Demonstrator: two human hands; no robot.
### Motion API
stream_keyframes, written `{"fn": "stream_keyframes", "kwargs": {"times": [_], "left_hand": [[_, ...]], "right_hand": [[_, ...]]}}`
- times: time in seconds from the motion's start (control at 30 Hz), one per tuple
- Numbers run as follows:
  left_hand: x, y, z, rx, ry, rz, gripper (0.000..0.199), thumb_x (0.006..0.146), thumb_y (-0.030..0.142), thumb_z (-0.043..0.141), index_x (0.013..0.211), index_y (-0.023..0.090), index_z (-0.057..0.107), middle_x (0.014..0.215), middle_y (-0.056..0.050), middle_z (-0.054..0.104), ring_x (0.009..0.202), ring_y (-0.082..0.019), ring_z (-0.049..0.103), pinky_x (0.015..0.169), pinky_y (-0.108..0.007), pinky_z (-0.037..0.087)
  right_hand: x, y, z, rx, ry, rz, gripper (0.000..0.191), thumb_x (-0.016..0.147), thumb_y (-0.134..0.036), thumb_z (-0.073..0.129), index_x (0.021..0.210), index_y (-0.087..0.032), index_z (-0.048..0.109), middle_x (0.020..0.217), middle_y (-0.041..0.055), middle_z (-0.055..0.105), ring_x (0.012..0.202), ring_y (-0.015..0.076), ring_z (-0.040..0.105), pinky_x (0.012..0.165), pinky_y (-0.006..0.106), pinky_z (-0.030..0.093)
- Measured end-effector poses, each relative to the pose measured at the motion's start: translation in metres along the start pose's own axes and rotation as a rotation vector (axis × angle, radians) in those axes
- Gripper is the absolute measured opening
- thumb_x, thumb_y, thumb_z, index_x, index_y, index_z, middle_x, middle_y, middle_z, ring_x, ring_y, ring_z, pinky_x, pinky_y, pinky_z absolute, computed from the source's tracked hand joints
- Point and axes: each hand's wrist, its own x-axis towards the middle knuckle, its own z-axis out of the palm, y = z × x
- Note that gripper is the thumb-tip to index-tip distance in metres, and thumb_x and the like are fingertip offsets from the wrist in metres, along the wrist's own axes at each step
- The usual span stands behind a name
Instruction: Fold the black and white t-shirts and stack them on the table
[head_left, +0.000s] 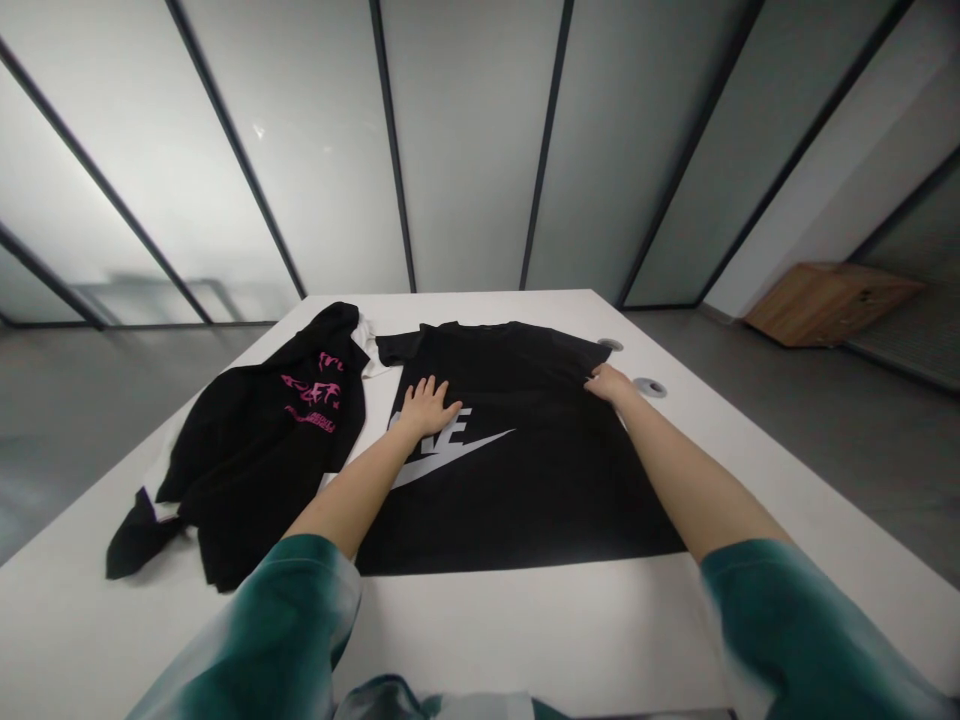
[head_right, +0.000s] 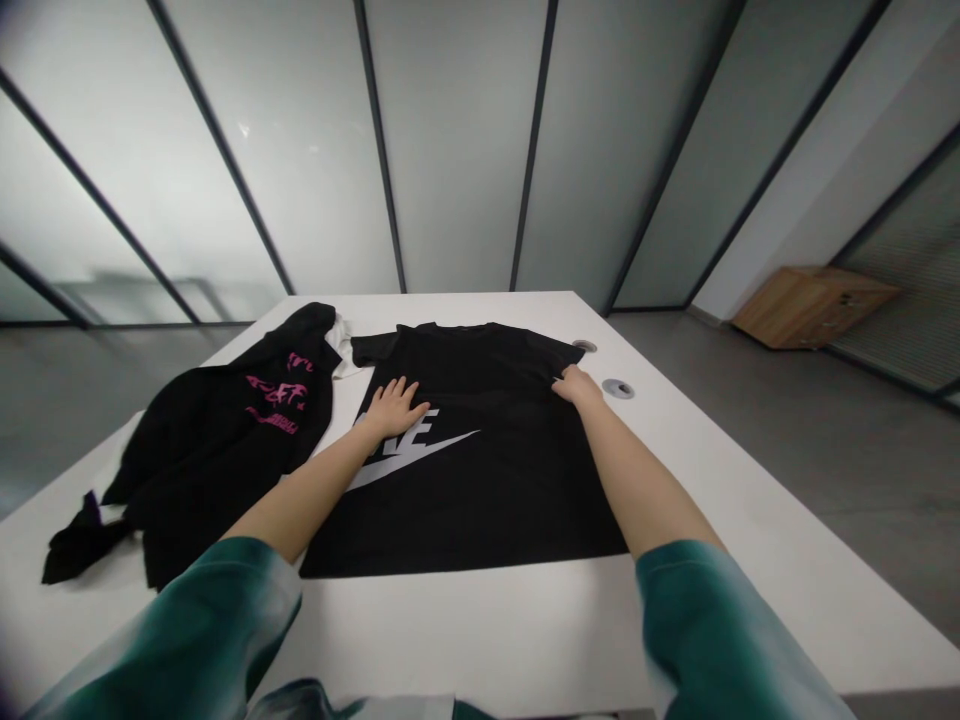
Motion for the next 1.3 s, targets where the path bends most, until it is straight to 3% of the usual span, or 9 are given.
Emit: {"fn": "stream_keyframes", "kwargs": {"times": [0.13, 0.23, 0.43, 0.53, 0.63, 0.8, 0.9, 1.13, 1.3], "left_hand": [[-0.004, 0.002, -0.003, 0.012, -0.049, -0.004, 0.084, 0.093, 0.07, 0.02, 0.157, 0.015, 0.026, 0.165, -0.017, 0.016, 0.152, -0.037, 0.013, 0.119, -0.057, 0.015], [-0.008, 0.003, -0.005, 0.02, -0.083, -0.009, 0.085, 0.093, 0.07, 0.02, 0.158, 0.016, 0.024, 0.165, -0.018, 0.014, 0.152, -0.037, 0.011, 0.119, -0.058, 0.014], [-0.012, 0.001, -0.018, 0.069, -0.132, 0.0, 0.085, 0.091, 0.072, 0.027, 0.155, 0.016, 0.031, 0.163, -0.02, 0.022, 0.149, -0.039, 0.02, 0.116, -0.058, 0.023], [-0.008, 0.004, -0.024, 0.093, -0.053, 0.004, 0.08, 0.092, 0.07, 0.03, 0.145, 0.012, 0.046, 0.154, -0.022, 0.04, 0.145, -0.04, 0.031, 0.113, -0.058, 0.028], [0.0, 0.008, -0.021, 0.086, 0.048, 0.012, 0.075, 0.096, 0.063, 0.028, 0.147, 0.011, 0.044, 0.158, -0.021, 0.034, 0.147, -0.037, 0.028, 0.116, -0.052, 0.026], [0.008, 0.008, -0.008, 0.039, -0.023, 0.041, 0.074, 0.097, 0.062, 0.025, 0.156, 0.018, 0.03, 0.165, -0.015, 0.02, 0.151, -0.033, 0.018, 0.12, -0.049, 0.018], [0.005, 0.008, -0.002, 0.037, -0.017, 0.055, 0.075, 0.097, 0.063, 0.024, 0.157, 0.019, 0.029, 0.165, -0.014, 0.02, 0.152, -0.033, 0.017, 0.12, -0.049, 0.017], [0.0, 0.01, 0.001, 0.034, 0.007, 0.066, 0.076, 0.096, 0.064, 0.025, 0.157, 0.02, 0.029, 0.164, -0.013, 0.022, 0.152, -0.033, 0.017, 0.12, -0.05, 0.018], [-0.002, 0.011, 0.0, 0.034, 0.004, 0.064, 0.075, 0.096, 0.064, 0.024, 0.157, 0.019, 0.029, 0.165, -0.013, 0.021, 0.152, -0.033, 0.018, 0.12, -0.05, 0.018]], "right_hand": [[-0.017, -0.015, 0.006, -0.206, 0.116, -0.11, 0.055, 0.092, -0.038, 0.046, 0.14, -0.011, 0.051, 0.142, 0.022, 0.051, 0.13, 0.0361, 0.049, 0.107, 0.048, 0.041], [-0.036, -0.03, 0.024, -0.301, -0.055, -0.267, 0.067, 0.096, -0.052, 0.037, 0.152, -0.015, 0.038, 0.157, 0.0168, 0.035, 0.144, 0.0354, 0.033, 0.116, 0.049, 0.028], [-0.059, -0.038, 0.043, -0.396, -0.254, -0.23, 0.078, 0.097, -0.065, 0.021, 0.159, -0.019, 0.024, 0.166, 0.0139, 0.017, 0.151, 0.0357, 0.014, 0.12, 0.05, 0.013], [-0.057, -0.038, 0.041, -0.392, -0.246, -0.225, 0.079, 0.096, -0.067, 0.023, 0.159, -0.021, 0.025, 0.166, 0.0129, 0.017, 0.151, 0.0375, 0.016, 0.12, 0.05, 0.014], [-0.053, -0.039, 0.038, -0.386, -0.209, -0.224, 0.077, 0.096, -0.067, 0.026, 0.157, -0.021, 0.031, 0.164, 0.0137, 0.022, 0.149, 0.0392, 0.022, 0.118, 0.051, 0.017], [-0.042, -0.042, 0.026, -0.367, -0.064, -0.267, 0.063, 0.1, -0.056, 0.025, 0.126, -0.016, 0.066, 0.131, 0.0177, 0.063, 0.126, 0.0338, 0.054, 0.111, 0.051, 0.028], [-0.023, -0.036, 0.013, -0.291, 0.055, -0.127, 0.051, 0.099, -0.044, 0.032, 0.113, -0.014, 0.071, 0.112, 0.0185, 0.071, 0.111, 0.0328, 0.062, 0.099, 0.048, 0.04], [0.025, -0.001, 0.005, -0.068, 0.269, 0.446, 0.053, 0.092, -0.041, 0.046, 0.123, -0.003, 0.066, 0.129, 0.0283, 0.058, 0.121, 0.0404, 0.053, 0.099, 0.052, 0.041], [0.04, 0.007, 0.019, -0.088, 0.315, 0.478, 0.054, 0.084, -0.037, 0.058, 0.125, -0.001, 0.062, 0.135, 0.0299, 0.052, 0.125, 0.0388, 0.048, 0.103, 0.051, 0.037]]}}
